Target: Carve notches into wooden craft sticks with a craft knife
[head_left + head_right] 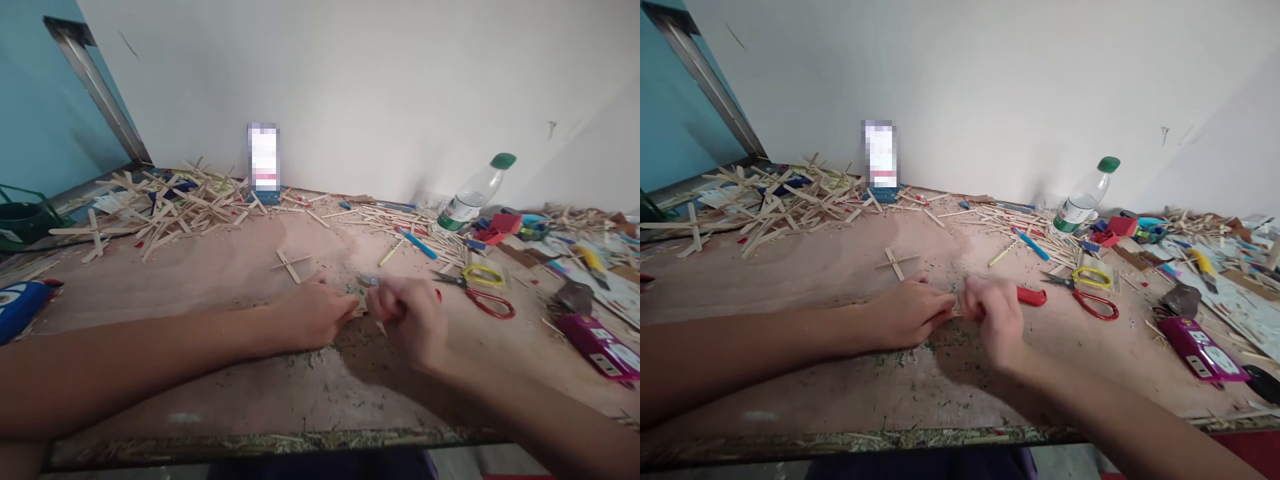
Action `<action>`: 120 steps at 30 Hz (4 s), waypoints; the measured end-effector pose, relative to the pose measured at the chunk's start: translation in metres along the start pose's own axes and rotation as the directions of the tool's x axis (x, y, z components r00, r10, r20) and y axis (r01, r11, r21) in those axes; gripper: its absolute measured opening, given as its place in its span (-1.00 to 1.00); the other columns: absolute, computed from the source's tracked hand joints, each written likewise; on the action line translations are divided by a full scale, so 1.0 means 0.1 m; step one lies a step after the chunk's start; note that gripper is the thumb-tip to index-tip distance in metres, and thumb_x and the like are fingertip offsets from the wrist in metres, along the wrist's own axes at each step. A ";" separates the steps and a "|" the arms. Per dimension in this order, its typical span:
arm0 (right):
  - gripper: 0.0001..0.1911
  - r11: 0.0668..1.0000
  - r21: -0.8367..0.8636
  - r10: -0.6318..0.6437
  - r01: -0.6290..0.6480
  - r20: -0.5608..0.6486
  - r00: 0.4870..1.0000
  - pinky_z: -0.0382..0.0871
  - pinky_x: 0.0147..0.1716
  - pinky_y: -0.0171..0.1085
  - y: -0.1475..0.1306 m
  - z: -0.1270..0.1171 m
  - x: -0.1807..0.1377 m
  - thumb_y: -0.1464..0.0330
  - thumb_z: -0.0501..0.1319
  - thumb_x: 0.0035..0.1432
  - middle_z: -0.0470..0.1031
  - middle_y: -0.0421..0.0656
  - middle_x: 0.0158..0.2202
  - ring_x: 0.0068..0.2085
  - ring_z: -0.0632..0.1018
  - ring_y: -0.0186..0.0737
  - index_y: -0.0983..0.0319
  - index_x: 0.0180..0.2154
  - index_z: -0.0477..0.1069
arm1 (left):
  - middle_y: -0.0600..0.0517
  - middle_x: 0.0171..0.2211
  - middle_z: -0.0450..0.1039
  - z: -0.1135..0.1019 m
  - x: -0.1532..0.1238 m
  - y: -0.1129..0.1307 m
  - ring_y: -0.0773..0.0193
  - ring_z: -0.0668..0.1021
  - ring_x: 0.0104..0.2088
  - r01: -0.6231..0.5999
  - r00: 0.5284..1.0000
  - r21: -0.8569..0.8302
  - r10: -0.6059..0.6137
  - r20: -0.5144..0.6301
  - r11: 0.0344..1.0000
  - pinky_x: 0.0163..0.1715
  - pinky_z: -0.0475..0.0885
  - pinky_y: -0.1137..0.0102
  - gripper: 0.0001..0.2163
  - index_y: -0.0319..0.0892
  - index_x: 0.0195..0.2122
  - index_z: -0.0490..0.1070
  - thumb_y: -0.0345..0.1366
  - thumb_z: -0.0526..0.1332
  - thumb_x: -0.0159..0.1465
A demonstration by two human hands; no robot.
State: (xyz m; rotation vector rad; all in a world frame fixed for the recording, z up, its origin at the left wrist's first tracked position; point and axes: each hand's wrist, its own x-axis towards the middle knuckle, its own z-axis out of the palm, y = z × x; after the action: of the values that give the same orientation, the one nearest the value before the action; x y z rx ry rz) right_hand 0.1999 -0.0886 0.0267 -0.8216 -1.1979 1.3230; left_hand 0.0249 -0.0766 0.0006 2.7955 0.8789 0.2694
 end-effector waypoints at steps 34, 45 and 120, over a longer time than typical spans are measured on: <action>-0.46 0.999 0.041 -0.013 0.004 0.227 0.974 0.25 -0.40 -0.22 -0.14 -0.11 0.12 -0.03 0.34 0.27 0.40 -0.18 -0.55 -0.47 0.44 -0.23 0.20 -0.58 0.45 | -0.01 -0.18 0.66 -0.01 0.01 0.02 0.06 0.68 -0.16 0.047 0.997 -0.002 -0.047 0.061 0.999 0.02 0.39 0.14 -0.80 -0.15 0.01 0.45 -0.28 0.04 0.58; -0.22 0.974 0.029 0.203 -0.223 0.310 0.929 -0.26 -0.60 -0.25 -0.16 -0.04 0.23 -0.15 0.37 0.17 -0.13 -0.40 -0.73 -0.65 -0.09 -0.42 0.12 -0.71 -0.01 | 0.00 -0.22 0.65 0.03 -0.01 -0.01 0.12 0.67 -0.21 0.007 1.000 -0.025 -0.007 0.005 1.000 0.00 0.37 0.18 -0.80 -0.16 -0.10 0.45 -0.28 0.05 0.57; -0.27 0.977 0.134 0.143 -0.168 0.176 0.974 -0.15 -0.62 -0.28 -0.13 -0.03 0.09 0.03 0.40 0.20 -0.10 -0.36 -0.73 -0.65 -0.02 -0.44 0.17 -0.72 0.03 | 0.07 -0.23 0.67 0.03 0.04 0.01 0.15 0.69 -0.25 -0.033 0.999 0.059 0.033 -0.006 0.998 -0.17 0.37 0.19 -0.83 -0.12 -0.20 0.42 -0.29 0.13 0.56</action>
State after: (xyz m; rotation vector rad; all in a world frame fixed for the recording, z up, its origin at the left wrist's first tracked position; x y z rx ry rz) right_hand 0.2053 -0.0811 0.0397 -0.7211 -1.1655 1.6151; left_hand 0.0290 -0.0751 -0.0013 2.8670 0.8562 0.2625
